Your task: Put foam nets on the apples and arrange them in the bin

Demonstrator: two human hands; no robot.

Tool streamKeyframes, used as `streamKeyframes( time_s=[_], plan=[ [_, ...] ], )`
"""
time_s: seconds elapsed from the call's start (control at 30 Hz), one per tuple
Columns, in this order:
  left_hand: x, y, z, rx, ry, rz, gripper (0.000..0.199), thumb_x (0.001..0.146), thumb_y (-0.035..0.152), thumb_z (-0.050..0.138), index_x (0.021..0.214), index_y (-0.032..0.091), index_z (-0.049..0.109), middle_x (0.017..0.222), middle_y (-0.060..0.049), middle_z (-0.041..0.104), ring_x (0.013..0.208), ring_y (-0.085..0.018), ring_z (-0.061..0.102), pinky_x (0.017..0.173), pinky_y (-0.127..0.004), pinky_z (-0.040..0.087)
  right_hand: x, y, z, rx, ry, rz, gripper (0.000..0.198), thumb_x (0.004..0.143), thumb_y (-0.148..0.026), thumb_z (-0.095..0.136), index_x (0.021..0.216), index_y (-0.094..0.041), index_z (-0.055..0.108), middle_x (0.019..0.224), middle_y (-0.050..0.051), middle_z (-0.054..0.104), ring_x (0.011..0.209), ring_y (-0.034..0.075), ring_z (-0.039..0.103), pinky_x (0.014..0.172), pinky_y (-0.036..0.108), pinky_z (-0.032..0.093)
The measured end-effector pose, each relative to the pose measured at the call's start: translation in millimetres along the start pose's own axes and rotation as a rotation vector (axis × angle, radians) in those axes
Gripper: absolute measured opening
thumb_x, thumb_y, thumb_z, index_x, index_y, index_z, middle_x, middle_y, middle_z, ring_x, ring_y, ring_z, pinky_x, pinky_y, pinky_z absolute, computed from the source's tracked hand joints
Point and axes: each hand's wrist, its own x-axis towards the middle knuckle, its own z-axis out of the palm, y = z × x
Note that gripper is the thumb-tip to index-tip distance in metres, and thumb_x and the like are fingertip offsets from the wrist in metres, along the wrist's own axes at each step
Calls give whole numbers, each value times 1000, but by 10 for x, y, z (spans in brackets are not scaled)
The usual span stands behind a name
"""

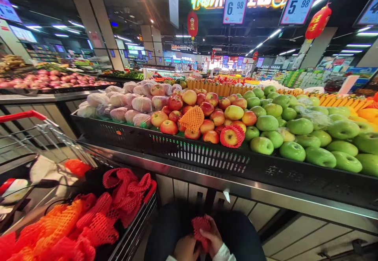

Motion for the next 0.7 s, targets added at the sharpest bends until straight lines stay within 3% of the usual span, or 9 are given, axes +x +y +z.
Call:
streamKeyframes(
  time_s=[0.07, 0.13, 0.2, 0.33, 0.4, 0.47, 0.53, 0.63, 0.7],
  plan=[
    [-8, 21, -108, 77, -5, -1, 45, 78, 15, 55, 119, 20, 71, 130, -16, 68, 121, -37, 64, 104, -49, 48, 2, -13, 1, 0, -4, 37, 51, 41, -23, 94, 87, -20, 72, 88, 8, 78, 81, 25, 73, 79, 37, 54],
    [10, 71, -383, 119, 131, -5, 43, 75, 9, 52, 112, 20, 71, 127, -14, 69, 119, -32, 65, 103, -45, 50, 8, -28, -1, 12, 3, 62, 43, 43, -24, 93, 81, -19, 74, 81, 8, 78, 74, 25, 72, 73, 36, 55],
    [66, 174, -854, 83, 445, 44, 32, 79, 10, 47, 99, 21, 69, 113, -11, 72, 110, -27, 67, 99, -43, 51, 13, -27, -3, 37, 24, 81, 41, 45, -24, 93, 82, -20, 75, 82, 9, 78, 73, 26, 72, 68, 37, 55],
    [262, 590, -2144, 68, 1228, 297, 23, 87, 26, 53, 106, 18, 62, 108, -14, 69, 109, -30, 62, 100, -48, 48, 17, -5, -14, 25, 2, 234, 44, 45, -28, 94, 85, -20, 78, 93, 13, 79, 80, 29, 73, 73, 46, 58],
    [375, 874, -2733, 130, 1413, 308, 33, 90, 35, 55, 115, 14, 59, 115, -17, 66, 111, -32, 59, 101, -50, 45, 7, -13, -17, -70, -43, 257, 44, 44, -35, 95, 81, -19, 78, 85, 12, 78, 74, 29, 72, 76, 51, 58],
    [492, 1155, -3162, 194, 1440, 249, 42, 89, 43, 57, 117, 11, 59, 117, -19, 65, 113, -34, 57, 102, -51, 43, -26, -47, -5, -187, -84, 216, 40, 46, -41, 93, 76, -20, 76, 76, 9, 75, 70, 31, 71, 77, 55, 57],
    [613, 1391, -3421, 251, 1387, 98, 54, 85, 51, 62, 118, 8, 60, 120, -23, 64, 117, -40, 54, 100, -54, 42, -81, -103, 31, -263, -111, 173, 37, 59, -45, 88, 83, -20, 75, 78, 8, 74, 77, 31, 72, 80, 55, 57],
    [767, 1603, -3600, 295, 1239, -100, 66, 79, 60, 66, 116, 5, 61, 115, -27, 66, 116, -44, 55, 98, -57, 40, -168, -198, 124, -284, -143, 142, 34, 83, -44, 76, 107, -20, 70, 101, 8, 74, 97, 27, 70, 83, 48, 59],
    [825, 1647, -3664, 303, 1165, -166, 69, 77, 63, 67, 113, 4, 61, 108, -28, 68, 112, -44, 58, 98, -56, 37, -208, -249, 201, -287, -161, 118, 32, 89, -40, 71, 115, -21, 66, 113, 8, 71, 106, 26, 66, 83, 45, 59]
  ],
)
